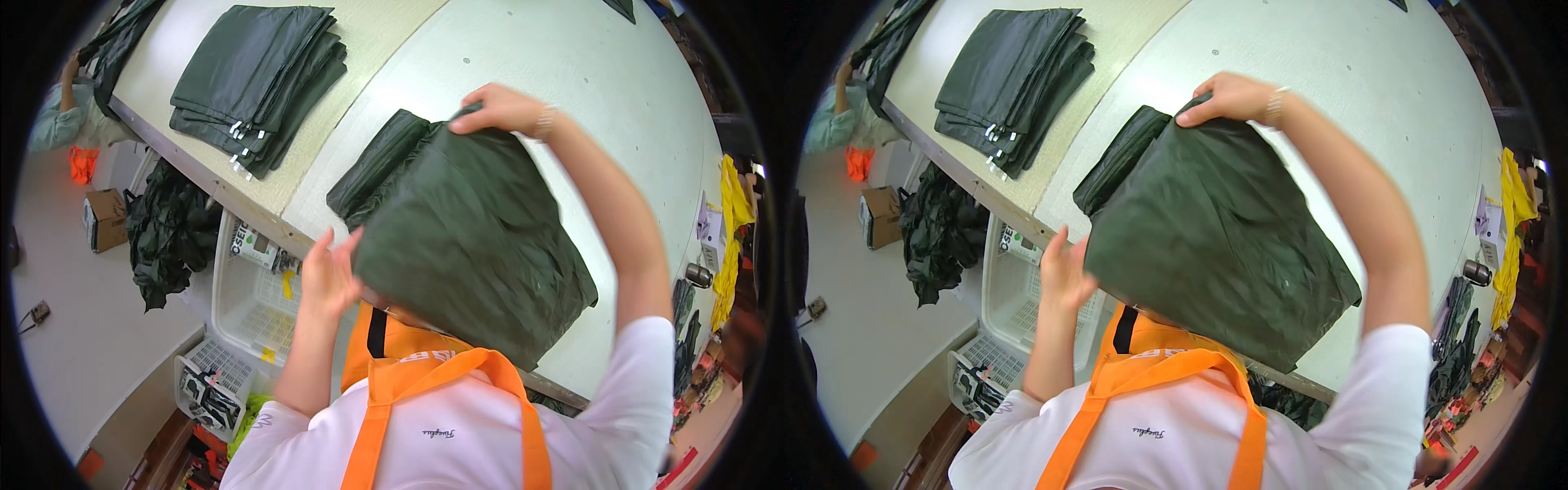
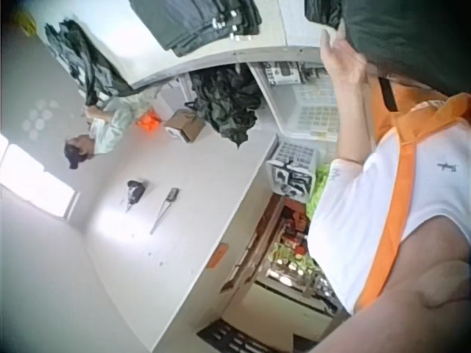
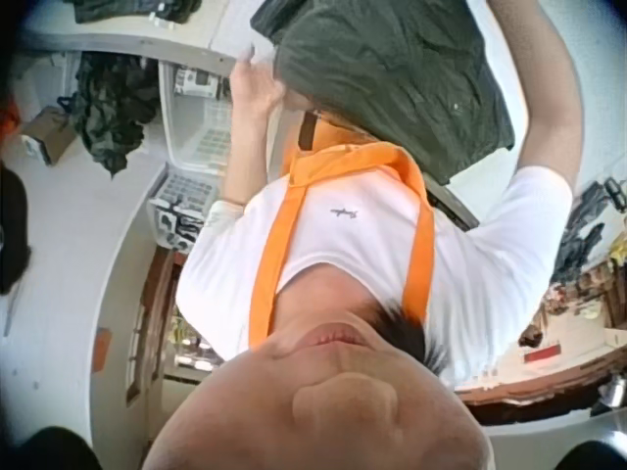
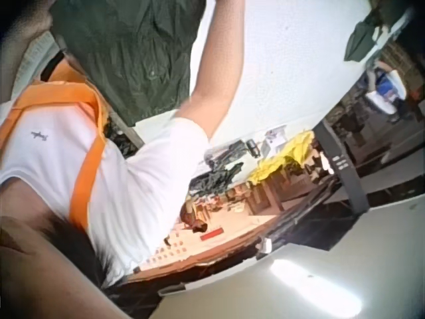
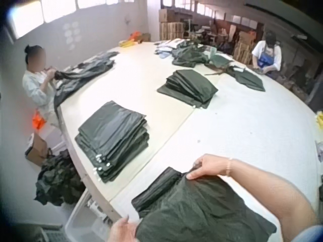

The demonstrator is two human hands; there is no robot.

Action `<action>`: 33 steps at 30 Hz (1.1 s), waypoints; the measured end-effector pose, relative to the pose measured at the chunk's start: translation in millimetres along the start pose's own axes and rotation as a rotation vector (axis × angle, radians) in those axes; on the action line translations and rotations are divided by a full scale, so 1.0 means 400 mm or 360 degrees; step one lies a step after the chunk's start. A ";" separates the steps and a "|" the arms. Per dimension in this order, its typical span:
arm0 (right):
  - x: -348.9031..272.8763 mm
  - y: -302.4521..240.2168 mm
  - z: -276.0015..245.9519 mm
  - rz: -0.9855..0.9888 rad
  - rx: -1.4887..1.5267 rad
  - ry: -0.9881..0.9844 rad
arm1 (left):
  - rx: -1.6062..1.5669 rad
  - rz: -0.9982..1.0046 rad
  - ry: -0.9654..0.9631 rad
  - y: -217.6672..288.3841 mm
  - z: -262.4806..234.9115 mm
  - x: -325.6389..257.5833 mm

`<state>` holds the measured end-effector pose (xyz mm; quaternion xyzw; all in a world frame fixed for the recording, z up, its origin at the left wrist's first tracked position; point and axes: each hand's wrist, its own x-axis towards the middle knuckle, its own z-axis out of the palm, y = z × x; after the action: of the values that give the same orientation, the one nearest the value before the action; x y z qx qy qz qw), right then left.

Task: The person folds a dark green jacket on a white table. They smooth the fabric, fold the sleeves inward, fold the jacket in half lengthwise, then fold it again into a compact rectangle. The folded jacket is placed on a stack of similar jackets.

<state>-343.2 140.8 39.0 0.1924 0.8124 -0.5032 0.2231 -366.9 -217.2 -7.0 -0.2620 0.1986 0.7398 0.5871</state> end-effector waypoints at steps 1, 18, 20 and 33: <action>0.062 0.053 0.035 0.0159 -0.0107 0.0123 | 0.0237 0.0097 0.0146 0.010 -0.051 0.032; 0.199 0.176 0.148 0.0245 -0.0344 0.0456 | 0.0801 0.0689 0.0713 -0.036 -0.181 0.106; 0.177 0.195 0.129 0.0061 -0.0085 0.0222 | 0.0938 0.0926 0.0663 -0.076 -0.161 0.119; 0.117 0.168 0.419 -0.0422 -0.1046 0.1062 | 0.4130 0.1472 -0.0202 -0.052 0.046 0.186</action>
<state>-317.2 21.6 -102.3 0.1575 0.9730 -0.1550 -0.0667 -362.3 -144.6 -38.4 0.5911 0.7810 0.1627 0.1193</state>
